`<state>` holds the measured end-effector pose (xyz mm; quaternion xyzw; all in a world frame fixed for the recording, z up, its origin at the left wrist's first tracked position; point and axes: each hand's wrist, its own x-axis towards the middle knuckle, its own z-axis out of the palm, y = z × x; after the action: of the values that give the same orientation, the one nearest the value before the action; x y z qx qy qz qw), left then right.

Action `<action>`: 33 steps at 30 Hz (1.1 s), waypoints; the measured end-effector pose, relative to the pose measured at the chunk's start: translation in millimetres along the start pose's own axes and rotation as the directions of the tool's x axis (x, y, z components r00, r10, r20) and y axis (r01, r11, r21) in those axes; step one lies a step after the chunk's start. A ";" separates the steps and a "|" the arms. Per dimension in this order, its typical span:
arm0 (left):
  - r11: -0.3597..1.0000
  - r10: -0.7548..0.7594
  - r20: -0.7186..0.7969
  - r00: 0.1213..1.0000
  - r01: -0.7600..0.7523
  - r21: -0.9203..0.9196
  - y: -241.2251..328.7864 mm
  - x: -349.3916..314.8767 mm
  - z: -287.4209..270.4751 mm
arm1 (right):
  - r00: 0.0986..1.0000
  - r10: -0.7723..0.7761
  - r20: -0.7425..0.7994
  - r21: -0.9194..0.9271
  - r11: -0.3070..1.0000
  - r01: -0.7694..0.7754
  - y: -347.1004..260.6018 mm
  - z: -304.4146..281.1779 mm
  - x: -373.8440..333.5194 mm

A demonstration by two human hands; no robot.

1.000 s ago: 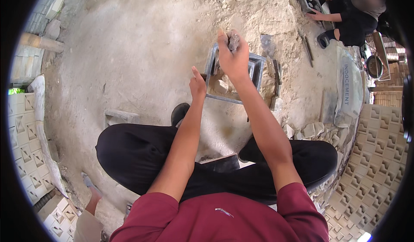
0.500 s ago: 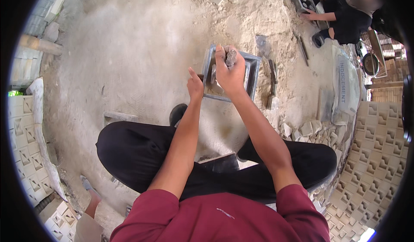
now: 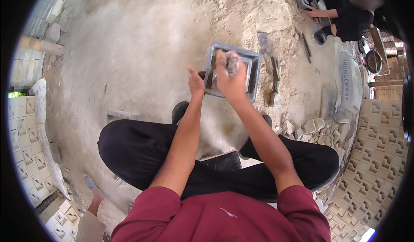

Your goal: The person uses a trowel to pack sand and cement mixture into a square metal mold, smooths the surface, and cleans the edges by hand.

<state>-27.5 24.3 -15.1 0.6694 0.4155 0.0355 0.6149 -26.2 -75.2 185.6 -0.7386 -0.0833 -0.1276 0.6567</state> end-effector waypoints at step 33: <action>0.999 -0.030 0.068 0.997 0.028 0.030 -15.3 21.0 4.0 | 0.999 0.026 -0.035 0.135 0.991 -0.021 17.6 15.1 -4.4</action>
<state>-19.4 32.3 -38.8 0.6729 0.4044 -0.0022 0.6194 -24.0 -62.1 166.0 -0.6912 -0.0706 -0.1276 0.7078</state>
